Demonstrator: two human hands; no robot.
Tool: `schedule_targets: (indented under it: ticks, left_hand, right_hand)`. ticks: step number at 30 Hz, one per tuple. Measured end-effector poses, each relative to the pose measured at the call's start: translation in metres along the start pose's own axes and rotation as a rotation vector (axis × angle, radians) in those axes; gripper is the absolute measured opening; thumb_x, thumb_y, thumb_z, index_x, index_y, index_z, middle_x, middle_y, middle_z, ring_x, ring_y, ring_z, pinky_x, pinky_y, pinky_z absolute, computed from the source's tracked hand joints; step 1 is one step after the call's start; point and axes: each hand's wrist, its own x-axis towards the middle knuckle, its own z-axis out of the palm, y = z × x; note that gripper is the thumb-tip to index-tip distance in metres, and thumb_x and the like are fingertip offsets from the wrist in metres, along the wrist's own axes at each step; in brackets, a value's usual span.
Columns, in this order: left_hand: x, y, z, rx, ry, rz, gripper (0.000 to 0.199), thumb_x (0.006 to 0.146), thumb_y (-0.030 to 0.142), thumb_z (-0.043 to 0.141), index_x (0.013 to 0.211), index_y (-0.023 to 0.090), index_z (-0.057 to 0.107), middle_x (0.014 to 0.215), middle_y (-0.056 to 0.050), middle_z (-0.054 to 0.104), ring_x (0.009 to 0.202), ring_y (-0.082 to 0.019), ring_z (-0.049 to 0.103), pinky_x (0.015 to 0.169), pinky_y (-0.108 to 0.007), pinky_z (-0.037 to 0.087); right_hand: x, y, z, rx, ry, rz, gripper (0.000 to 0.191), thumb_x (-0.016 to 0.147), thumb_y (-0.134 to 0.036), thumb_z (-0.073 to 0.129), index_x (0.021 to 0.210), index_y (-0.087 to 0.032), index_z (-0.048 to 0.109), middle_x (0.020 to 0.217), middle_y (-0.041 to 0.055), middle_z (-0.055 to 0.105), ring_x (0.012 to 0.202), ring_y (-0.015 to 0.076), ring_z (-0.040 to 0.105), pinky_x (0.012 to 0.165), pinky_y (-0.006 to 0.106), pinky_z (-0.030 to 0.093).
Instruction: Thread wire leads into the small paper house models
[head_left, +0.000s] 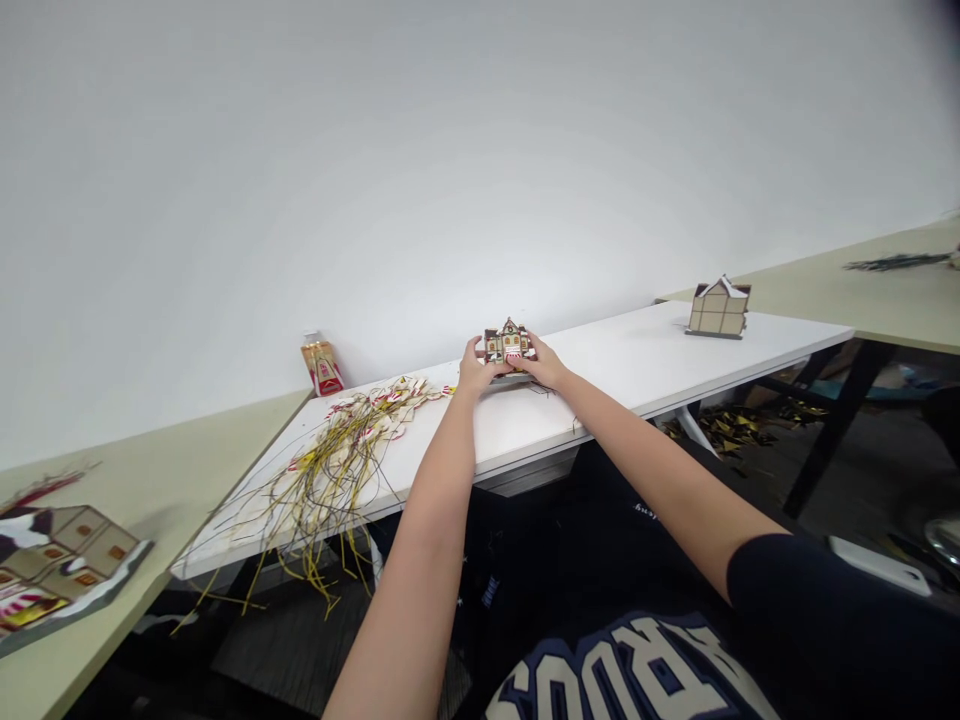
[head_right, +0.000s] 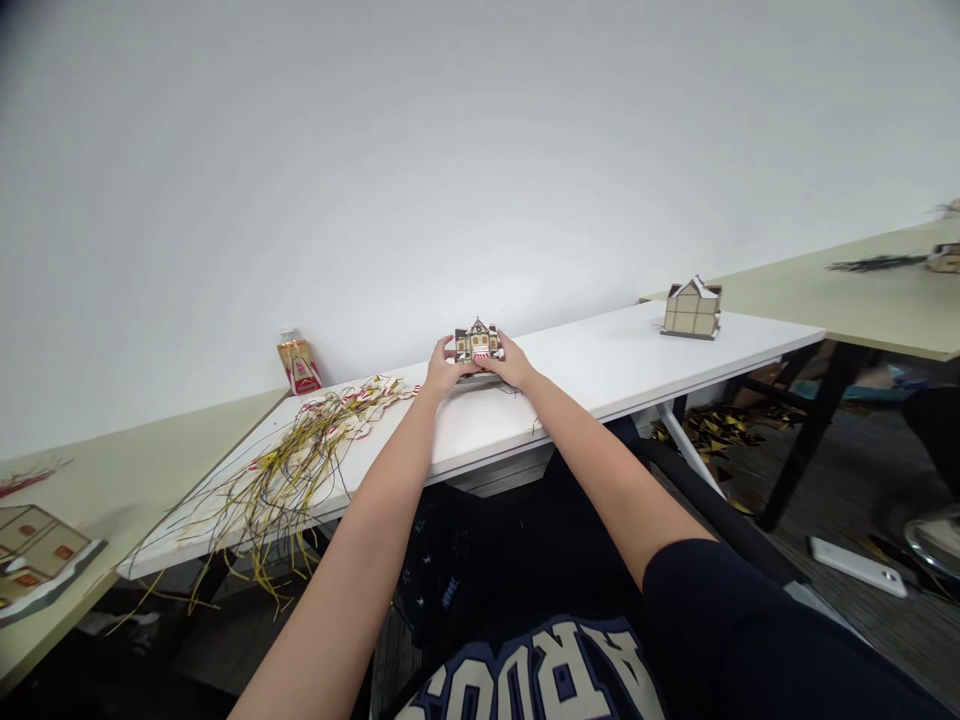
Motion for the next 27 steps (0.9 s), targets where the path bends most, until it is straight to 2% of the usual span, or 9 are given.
schedule_targets:
  ticks: [3, 6, 9, 12, 17, 21, 24, 27]
  left_hand:
    - [-0.002, 0.001, -0.002, 0.091, 0.081, 0.069, 0.112, 0.045, 0.029, 0.09, 0.142, 0.024, 0.034, 0.108, -0.008, 0.059, 0.098, -0.024, 0.061, 0.094, -0.041, 0.044]
    - [-0.004, 0.002, -0.004, 0.119, 0.124, 0.101, 0.118, 0.046, 0.032, 0.09, 0.146, 0.026, 0.028, 0.11, -0.008, 0.058, 0.1, -0.025, 0.061, 0.096, -0.042, 0.043]
    - [-0.005, 0.004, -0.005, 0.098, 0.188, 0.13, 0.117, 0.047, 0.031, 0.09, 0.146, 0.028, 0.027, 0.113, -0.007, 0.056, 0.102, -0.025, 0.061, 0.095, -0.039, 0.043]
    - [-0.007, 0.008, -0.006, 0.075, 0.24, 0.139, 0.116, 0.049, 0.03, 0.089, 0.146, 0.029, 0.026, 0.117, -0.007, 0.055, 0.098, -0.022, 0.063, 0.092, -0.036, 0.044]
    - [-0.007, 0.022, -0.006, 0.091, 0.348, 0.158, 0.11, 0.05, 0.029, 0.088, 0.143, 0.028, 0.029, 0.118, -0.007, 0.055, 0.092, -0.02, 0.064, 0.087, -0.034, 0.048]
    - [-0.005, 0.045, -0.008, 0.068, 0.519, 0.138, 0.099, 0.049, 0.023, 0.086, 0.136, 0.027, 0.037, 0.117, -0.004, 0.055, 0.091, -0.018, 0.065, 0.086, -0.031, 0.05]
    - [-0.007, 0.068, -0.024, -0.061, 0.629, 0.166, 0.096, 0.052, 0.021, 0.083, 0.134, 0.025, 0.033, 0.119, -0.006, 0.054, 0.092, -0.018, 0.066, 0.08, -0.029, 0.053]
    - [-0.02, 0.091, -0.06, -0.154, 0.697, 0.215, 0.093, 0.058, 0.019, 0.079, 0.134, 0.024, 0.025, 0.123, -0.01, 0.05, 0.099, -0.021, 0.065, 0.077, -0.03, 0.056]
  right_hand:
    - [-0.003, -0.006, 0.002, -0.115, 0.122, -0.034, 0.111, 0.072, -0.058, 0.069, 0.156, -0.018, 0.009, 0.146, 0.0195, 0.038, 0.129, 0.0328, 0.042, 0.099, 0.049, 0.045]
    - [-0.013, -0.015, -0.001, -0.264, 0.172, -0.097, 0.108, 0.081, -0.062, 0.058, 0.156, -0.02, -0.007, 0.154, 0.02, 0.023, 0.141, 0.0331, 0.027, 0.109, 0.054, 0.033]
    - [-0.032, -0.029, -0.007, -0.461, 0.141, -0.205, 0.102, 0.085, -0.064, 0.051, 0.156, -0.016, -0.004, 0.157, 0.0195, 0.016, 0.146, 0.0336, 0.016, 0.117, 0.054, 0.019]
    - [-0.054, -0.043, -0.013, -0.624, 0.098, -0.287, 0.093, 0.088, -0.063, 0.046, 0.157, -0.021, 0.001, 0.16, 0.0138, 0.015, 0.146, 0.0345, 0.015, 0.118, 0.054, 0.015]
    - [-0.083, -0.049, -0.022, -0.822, 0.148, -0.286, 0.082, 0.091, -0.06, 0.041, 0.157, -0.026, 0.007, 0.16, 0.0099, 0.017, 0.146, 0.0381, 0.013, 0.116, 0.057, 0.017]
    - [-0.1, -0.046, -0.034, -0.942, 0.229, -0.243, 0.077, 0.094, -0.056, 0.035, 0.157, -0.025, 0.001, 0.16, 0.0112, 0.017, 0.146, 0.0387, 0.013, 0.112, 0.06, 0.022]
    - [-0.109, -0.044, -0.045, -1.009, 0.272, -0.198, 0.077, 0.095, -0.054, 0.033, 0.157, -0.025, -0.002, 0.161, 0.0117, 0.016, 0.146, 0.0396, 0.012, 0.11, 0.062, 0.024]
    - [-0.117, -0.043, -0.05, -1.039, 0.294, -0.153, 0.078, 0.095, -0.055, 0.032, 0.156, -0.025, -0.005, 0.162, 0.0114, 0.012, 0.146, 0.0412, 0.008, 0.109, 0.065, 0.023]
